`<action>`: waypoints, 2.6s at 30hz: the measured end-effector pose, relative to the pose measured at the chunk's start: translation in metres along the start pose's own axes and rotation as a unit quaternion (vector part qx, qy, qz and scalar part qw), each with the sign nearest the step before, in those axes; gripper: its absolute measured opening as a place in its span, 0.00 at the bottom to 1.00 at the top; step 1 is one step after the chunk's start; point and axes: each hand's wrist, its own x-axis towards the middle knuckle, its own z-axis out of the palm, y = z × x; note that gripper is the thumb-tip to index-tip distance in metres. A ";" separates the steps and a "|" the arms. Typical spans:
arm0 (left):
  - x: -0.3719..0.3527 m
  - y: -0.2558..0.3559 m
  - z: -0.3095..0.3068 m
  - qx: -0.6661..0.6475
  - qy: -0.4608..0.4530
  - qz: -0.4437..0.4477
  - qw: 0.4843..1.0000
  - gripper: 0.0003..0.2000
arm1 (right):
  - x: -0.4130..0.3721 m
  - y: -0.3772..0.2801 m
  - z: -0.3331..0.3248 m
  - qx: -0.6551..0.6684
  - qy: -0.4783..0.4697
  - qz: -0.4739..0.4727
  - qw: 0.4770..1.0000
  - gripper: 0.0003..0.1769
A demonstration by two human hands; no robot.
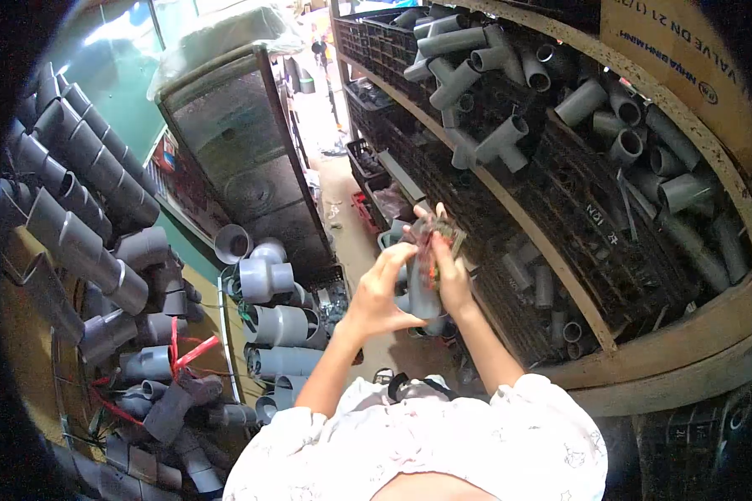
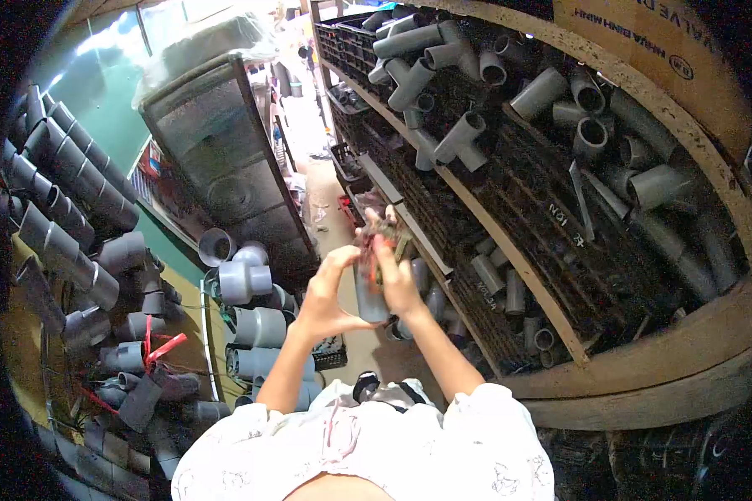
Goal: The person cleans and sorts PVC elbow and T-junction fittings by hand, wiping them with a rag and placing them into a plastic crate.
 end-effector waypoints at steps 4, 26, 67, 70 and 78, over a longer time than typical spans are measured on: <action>0.006 -0.003 -0.014 0.027 0.024 0.009 0.999 0.43 | -0.037 0.012 0.005 -0.180 -0.001 -0.055 0.982 0.33; -0.004 0.006 0.025 -0.415 0.124 -0.195 0.880 0.58 | -0.054 0.004 0.031 0.324 0.071 0.181 0.926 0.30; -0.002 0.019 0.005 -0.183 0.132 -0.113 0.968 0.49 | -0.024 -0.034 0.024 0.180 -0.099 0.081 0.975 0.34; -0.007 0.002 -0.001 -0.138 0.037 -0.089 0.986 0.51 | -0.032 -0.030 0.021 0.105 -0.134 0.048 0.984 0.36; -0.009 0.025 -0.003 0.120 0.000 -0.107 0.987 0.56 | -0.027 -0.032 0.011 0.133 -0.081 0.136 0.978 0.45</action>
